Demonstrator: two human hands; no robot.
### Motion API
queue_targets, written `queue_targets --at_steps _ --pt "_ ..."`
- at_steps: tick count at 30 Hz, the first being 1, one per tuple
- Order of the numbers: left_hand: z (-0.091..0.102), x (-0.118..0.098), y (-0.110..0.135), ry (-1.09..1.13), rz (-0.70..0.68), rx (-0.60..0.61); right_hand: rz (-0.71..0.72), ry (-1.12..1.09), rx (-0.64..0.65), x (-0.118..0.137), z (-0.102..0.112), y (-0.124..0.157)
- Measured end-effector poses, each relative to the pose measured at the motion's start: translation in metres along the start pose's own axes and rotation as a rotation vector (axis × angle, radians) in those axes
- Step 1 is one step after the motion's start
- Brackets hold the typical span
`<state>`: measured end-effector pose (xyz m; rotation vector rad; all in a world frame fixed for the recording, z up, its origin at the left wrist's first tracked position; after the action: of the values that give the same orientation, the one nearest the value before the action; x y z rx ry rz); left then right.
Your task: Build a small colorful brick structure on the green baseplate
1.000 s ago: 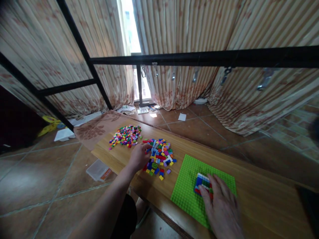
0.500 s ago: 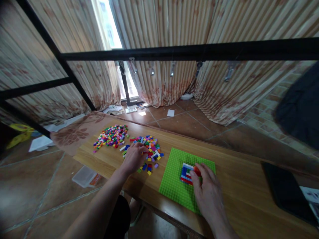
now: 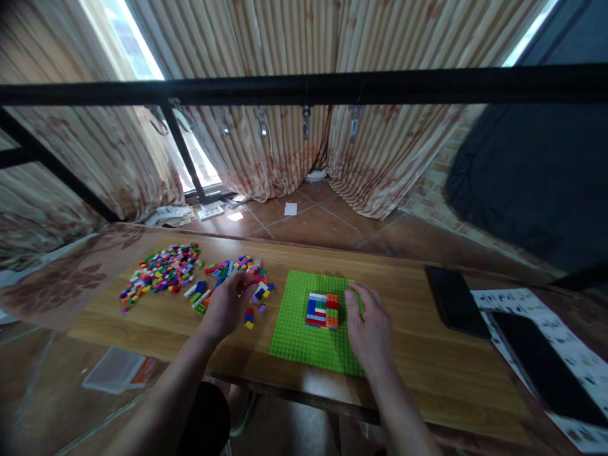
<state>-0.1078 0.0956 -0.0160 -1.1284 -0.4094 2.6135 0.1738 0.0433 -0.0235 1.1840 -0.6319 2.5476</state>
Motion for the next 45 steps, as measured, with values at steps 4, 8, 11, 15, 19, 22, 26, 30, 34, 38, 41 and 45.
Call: queue_targets --at_steps 4,8,11,15,19,22,26,30,34,38,41,45 --pt "-0.038 -0.022 0.005 0.364 -0.018 0.074 -0.006 -0.043 0.007 0.0 0.0 0.0" --pt "-0.059 -0.037 0.006 0.417 -0.032 0.162 -0.026 -0.07 0.017 0.0 0.0 0.0" --pt "-0.064 -0.044 0.004 0.308 -0.097 0.184 -0.047 -0.065 0.05 0.001 -0.001 0.0" --pt "-0.068 -0.053 -0.002 0.107 -0.224 0.17 -0.055 -0.057 0.099 0.004 -0.003 0.001" --pt "-0.075 -0.063 -0.006 0.032 -0.296 0.172 -0.053 -0.051 0.131 0.006 -0.005 0.002" --pt "-0.084 -0.07 -0.007 0.043 -0.309 0.198 -0.043 -0.051 0.146 0.007 -0.005 0.003" --pt "-0.094 -0.072 -0.007 0.042 -0.311 0.252 -0.042 -0.046 0.151 0.007 -0.002 0.003" --pt "-0.095 -0.068 -0.009 0.032 -0.303 0.251 -0.032 -0.048 0.15 0.005 0.001 0.002" --pt "-0.095 -0.067 -0.01 0.03 -0.319 0.259 -0.042 -0.035 0.143 0.003 0.003 0.002" --pt "-0.095 -0.07 -0.01 0.067 -0.32 0.259 -0.044 -0.036 0.151 0.004 0.004 0.003" --pt "-0.094 -0.073 -0.009 0.079 -0.289 0.251 -0.044 -0.035 0.147 0.005 0.005 0.003" --pt "-0.095 -0.077 -0.005 0.09 -0.276 0.284 -0.03 -0.025 0.127 0.006 0.005 0.003"
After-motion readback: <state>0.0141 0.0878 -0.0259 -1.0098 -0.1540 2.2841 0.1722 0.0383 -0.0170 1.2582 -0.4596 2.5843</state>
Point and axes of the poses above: each hand's wrist, its own y-axis away from the middle knuckle, its own z-axis out of the back of the hand, x = y × z, the point moved 4 cm from there along -y, towards the middle knuckle, and after that the axes turned 10 degrees about -z, right-handed, at the moved point
